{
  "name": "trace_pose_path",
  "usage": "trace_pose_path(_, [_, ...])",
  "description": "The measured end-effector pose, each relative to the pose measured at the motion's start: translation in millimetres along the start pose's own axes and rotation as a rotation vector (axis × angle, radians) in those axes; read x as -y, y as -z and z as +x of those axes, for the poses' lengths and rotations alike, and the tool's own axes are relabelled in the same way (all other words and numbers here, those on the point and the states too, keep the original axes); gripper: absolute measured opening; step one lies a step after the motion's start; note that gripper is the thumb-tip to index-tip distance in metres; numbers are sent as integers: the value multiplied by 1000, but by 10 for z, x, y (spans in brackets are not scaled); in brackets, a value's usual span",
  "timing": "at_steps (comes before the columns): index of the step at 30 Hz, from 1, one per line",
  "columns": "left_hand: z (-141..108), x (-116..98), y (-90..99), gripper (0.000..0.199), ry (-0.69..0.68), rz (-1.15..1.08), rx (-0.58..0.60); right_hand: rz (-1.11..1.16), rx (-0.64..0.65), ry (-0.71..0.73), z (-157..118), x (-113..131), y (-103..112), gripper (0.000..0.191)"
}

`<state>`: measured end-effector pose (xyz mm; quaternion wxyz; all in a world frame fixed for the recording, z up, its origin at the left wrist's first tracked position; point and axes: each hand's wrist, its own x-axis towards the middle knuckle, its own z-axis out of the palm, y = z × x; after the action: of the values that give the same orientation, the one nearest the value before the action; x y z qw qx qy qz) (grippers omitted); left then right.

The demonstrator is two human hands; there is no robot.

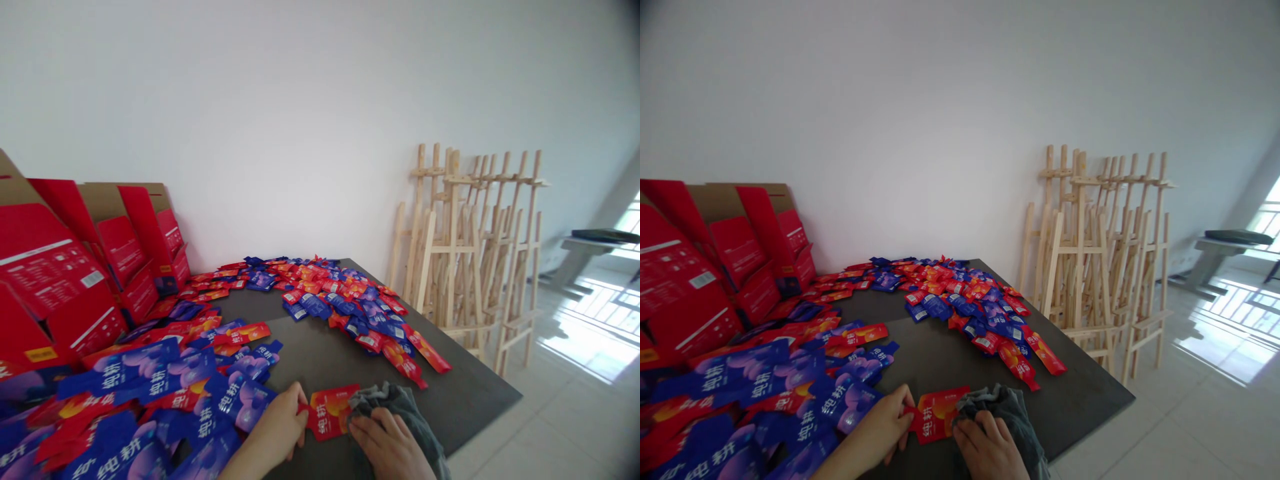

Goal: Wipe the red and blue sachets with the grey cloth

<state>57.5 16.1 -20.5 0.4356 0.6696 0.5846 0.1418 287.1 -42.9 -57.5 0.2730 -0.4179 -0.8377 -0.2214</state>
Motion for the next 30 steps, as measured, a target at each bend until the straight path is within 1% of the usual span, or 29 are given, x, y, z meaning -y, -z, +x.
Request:
trace_pose_path(3, [-10, -11, 11, 17, -1, -20, 9, -34, 151, -39, -92, -175, 114, 44])
trace_pose_path(6, [10, -6, -7, 17, -9, -32, 12, -55, 223, -160, -128, -322, 177, 49])
trace_pose_path(8, [24, 2, -23, 16, -52, -51, -19, -35, 274, -252, -86, -380, 215, 52])
trace_pose_path(10, [18, 0, -20, 14, -159, -22, -102, 3, 300, -334, 4, -404, 263, 56])
trace_pose_path(11, [4, -8, -6, 12, -225, 33, -162, 24, 295, -369, 57, -406, 289, 57])
trace_pose_path(13, [-39, -38, 42, 11, -368, 203, -277, 63, 263, -417, 160, -398, 336, 58])
trace_pose_path(15, [-87, -80, 103, 14, -507, 381, -330, 99, 217, -438, 237, -375, 359, 57])
trace_pose_path(17, [-122, -122, 152, 22, -619, 515, -296, 136, 178, -436, 290, -326, 349, 58])
trace_pose_path(19, [-136, -148, 172, 24, -675, 614, -232, 174, 167, -408, 337, -239, 307, 58])
trace_pose_path(23, [-107, -128, 144, 20, -697, 723, -148, 204, 214, -259, 451, 10, 123, 52])
trace_pose_path(25, [-76, -90, 122, 18, -697, 759, -132, 187, 228, -182, 495, 109, 3, 44])
trace_pose_path(28, [-33, -39, 105, 18, -688, 779, -132, 157, 232, -122, 492, 148, -138, 31])
trace_pose_path(30, [-22, -29, 108, 18, -686, 770, -136, 143, 206, -124, 441, 107, -177, 30])
